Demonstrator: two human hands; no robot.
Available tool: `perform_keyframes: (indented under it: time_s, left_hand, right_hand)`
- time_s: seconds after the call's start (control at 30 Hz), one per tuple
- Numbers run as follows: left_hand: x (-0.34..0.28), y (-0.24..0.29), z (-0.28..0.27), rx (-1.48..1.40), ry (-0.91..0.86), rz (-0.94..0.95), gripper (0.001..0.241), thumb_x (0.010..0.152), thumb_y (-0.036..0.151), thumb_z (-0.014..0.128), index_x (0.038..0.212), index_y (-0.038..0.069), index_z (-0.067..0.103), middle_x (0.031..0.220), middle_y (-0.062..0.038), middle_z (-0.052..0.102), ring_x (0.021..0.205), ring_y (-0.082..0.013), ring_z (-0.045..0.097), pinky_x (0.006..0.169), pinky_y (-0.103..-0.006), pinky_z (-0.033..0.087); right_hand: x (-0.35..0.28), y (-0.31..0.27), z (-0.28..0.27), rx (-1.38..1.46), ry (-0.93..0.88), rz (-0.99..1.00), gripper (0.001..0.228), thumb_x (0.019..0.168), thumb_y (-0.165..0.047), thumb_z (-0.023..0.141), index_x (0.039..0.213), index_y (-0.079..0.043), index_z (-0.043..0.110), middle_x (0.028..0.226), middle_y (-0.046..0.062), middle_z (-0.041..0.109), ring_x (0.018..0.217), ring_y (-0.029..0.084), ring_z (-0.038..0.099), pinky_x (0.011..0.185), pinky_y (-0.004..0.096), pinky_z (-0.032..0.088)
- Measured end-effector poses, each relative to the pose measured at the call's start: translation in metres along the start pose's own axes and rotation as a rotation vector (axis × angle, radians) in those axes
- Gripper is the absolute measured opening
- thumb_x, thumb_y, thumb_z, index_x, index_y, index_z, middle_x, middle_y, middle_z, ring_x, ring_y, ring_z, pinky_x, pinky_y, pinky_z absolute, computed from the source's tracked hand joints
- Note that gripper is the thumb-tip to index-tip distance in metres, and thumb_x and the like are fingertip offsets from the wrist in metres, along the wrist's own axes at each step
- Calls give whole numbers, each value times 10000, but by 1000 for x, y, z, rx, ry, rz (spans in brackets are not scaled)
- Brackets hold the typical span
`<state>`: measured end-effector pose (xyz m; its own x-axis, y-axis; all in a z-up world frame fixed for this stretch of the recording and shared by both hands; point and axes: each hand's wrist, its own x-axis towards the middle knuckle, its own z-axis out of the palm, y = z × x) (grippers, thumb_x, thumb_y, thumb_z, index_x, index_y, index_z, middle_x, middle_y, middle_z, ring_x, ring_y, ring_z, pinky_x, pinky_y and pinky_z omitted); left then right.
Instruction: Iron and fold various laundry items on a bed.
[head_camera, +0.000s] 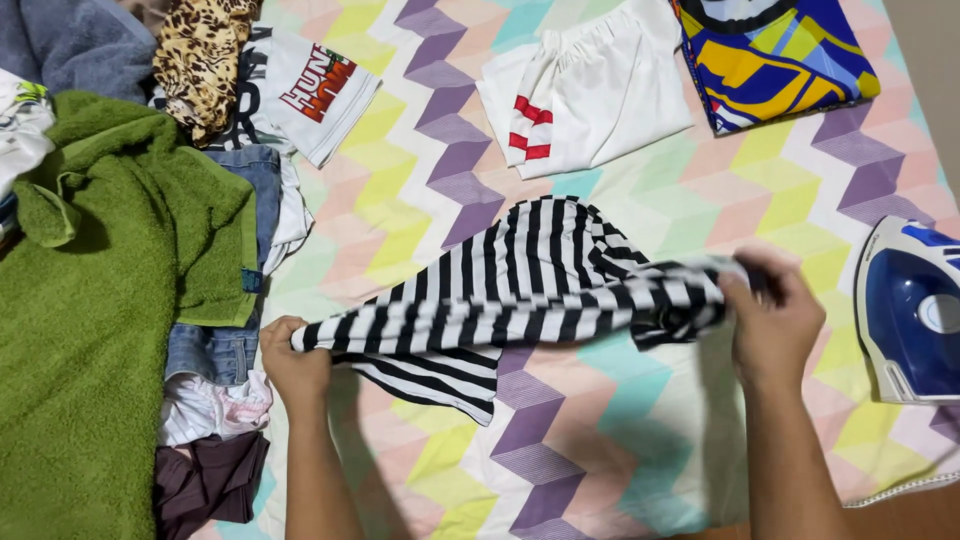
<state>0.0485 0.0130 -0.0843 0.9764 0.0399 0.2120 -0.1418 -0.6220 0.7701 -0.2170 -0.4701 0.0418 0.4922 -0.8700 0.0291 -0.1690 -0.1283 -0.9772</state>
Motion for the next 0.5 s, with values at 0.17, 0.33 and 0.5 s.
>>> perform_keyframes:
  time_s: [0.17, 0.33, 0.5]
  left_hand:
    - [-3, 0, 4, 246, -113, -95, 383, 639, 6, 813, 1008, 43, 721, 1161, -178, 552, 1062, -339, 564, 945, -386, 488]
    - [-8, -3, -3, 162, -121, -284, 399, 711, 32, 717, 1102, 89, 770, 1205, -176, 559, 976, -319, 626, 928, -378, 521]
    - [-3, -18, 2, 85, -82, -529, 378, 1022, 392, 727, 958, 22, 768, 871, -108, 724, 846, -252, 685, 834, -358, 507]
  right_hand:
    - [36, 29, 35, 7, 34, -18, 387, 898, -68, 768, 1268, -41, 660, 1283, 123, 653, 1197, 186, 635, 989, 283, 534]
    - [36, 35, 68, -356, -48, 27, 315, 921, -133, 759, 1219, -35, 725, 1187, 138, 709, 1047, 214, 671, 903, 317, 538]
    - [62, 37, 103, -559, -169, 31, 319, 927, -225, 771, 1190, -46, 745, 1059, 157, 745, 888, 233, 696, 822, 335, 532]
